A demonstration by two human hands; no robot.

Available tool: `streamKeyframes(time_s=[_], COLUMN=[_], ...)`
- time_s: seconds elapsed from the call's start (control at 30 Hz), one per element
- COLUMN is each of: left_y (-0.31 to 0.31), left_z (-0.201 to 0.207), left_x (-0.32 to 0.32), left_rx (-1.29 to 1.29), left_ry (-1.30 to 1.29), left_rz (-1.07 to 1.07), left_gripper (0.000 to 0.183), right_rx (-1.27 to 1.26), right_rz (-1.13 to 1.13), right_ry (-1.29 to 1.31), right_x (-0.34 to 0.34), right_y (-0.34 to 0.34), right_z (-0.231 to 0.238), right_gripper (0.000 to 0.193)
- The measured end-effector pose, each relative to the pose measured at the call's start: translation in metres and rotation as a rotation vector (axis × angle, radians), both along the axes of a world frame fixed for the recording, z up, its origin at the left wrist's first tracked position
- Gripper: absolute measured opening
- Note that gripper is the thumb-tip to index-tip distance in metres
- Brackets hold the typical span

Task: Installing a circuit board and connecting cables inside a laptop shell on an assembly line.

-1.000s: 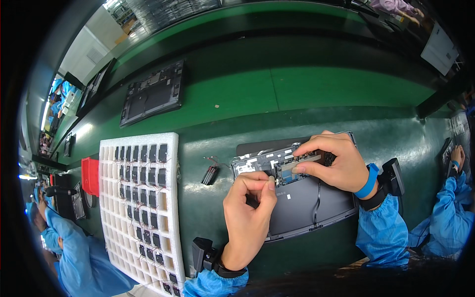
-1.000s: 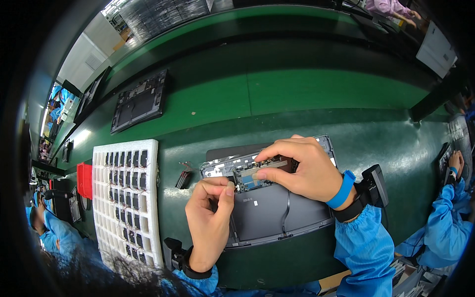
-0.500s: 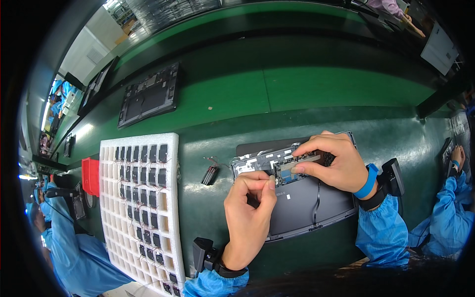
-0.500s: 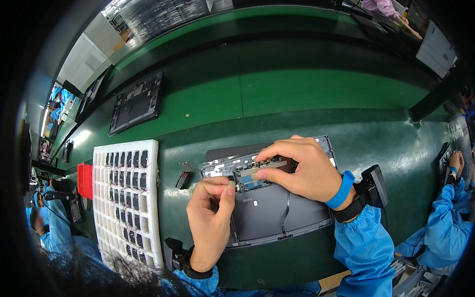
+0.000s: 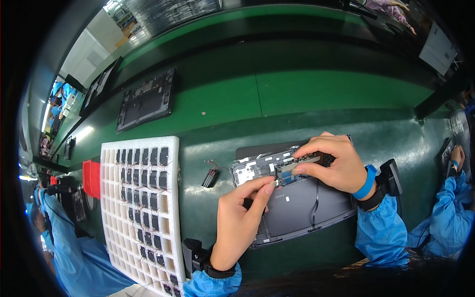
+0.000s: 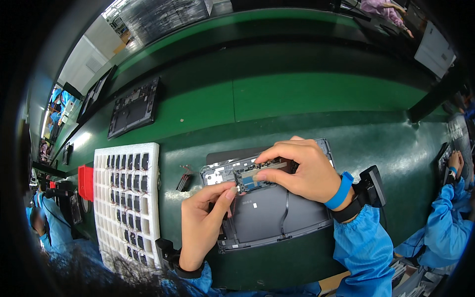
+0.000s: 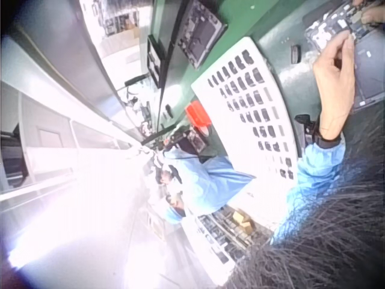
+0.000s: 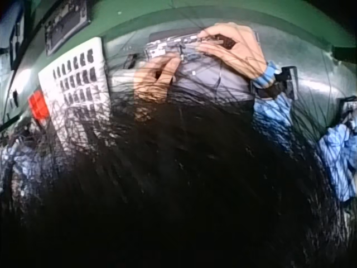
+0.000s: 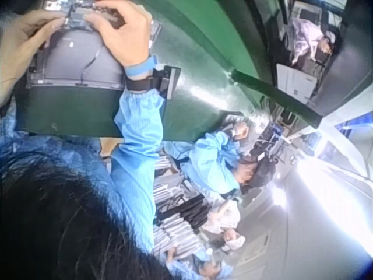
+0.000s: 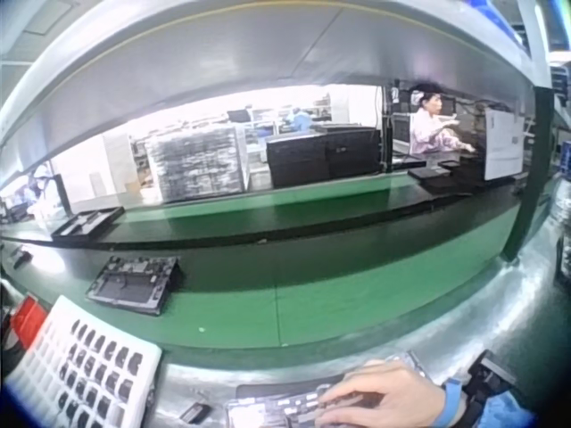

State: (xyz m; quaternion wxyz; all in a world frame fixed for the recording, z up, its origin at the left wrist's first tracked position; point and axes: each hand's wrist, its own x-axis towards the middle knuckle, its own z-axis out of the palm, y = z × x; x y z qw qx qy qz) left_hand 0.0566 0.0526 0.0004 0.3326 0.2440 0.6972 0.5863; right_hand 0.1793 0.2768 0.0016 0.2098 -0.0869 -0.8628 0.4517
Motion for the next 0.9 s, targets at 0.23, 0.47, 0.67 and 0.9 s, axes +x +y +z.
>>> streamKeyframes(time_s=[0.23,0.47,0.67,0.9], left_y=[0.002,0.004,0.006,0.009], left_z=[0.004,0.006,0.002,-0.004], left_x=[-0.002,-0.003,0.001,0.006], left_rx=[-0.083,-0.099,-0.109,-0.142], left_ry=[0.017,-0.003,0.035,0.118], left_rz=[-0.024,-0.037,-0.031,0.003], left_gripper=[0.024,0.023,0.022,0.019], right_rx=[0.040,0.066,0.075,0.122], right_rz=[0.012,0.047,0.051,0.053], right_ry=[-0.026,-0.001,0.027,0.048], right_x=[0.001,0.000,0.000,-0.002], right_y=[0.004,0.006,0.006,0.005], right_z=[0.003,0.000,-0.004,-0.008], right_gripper=[0.024,0.023,0.022,0.021])
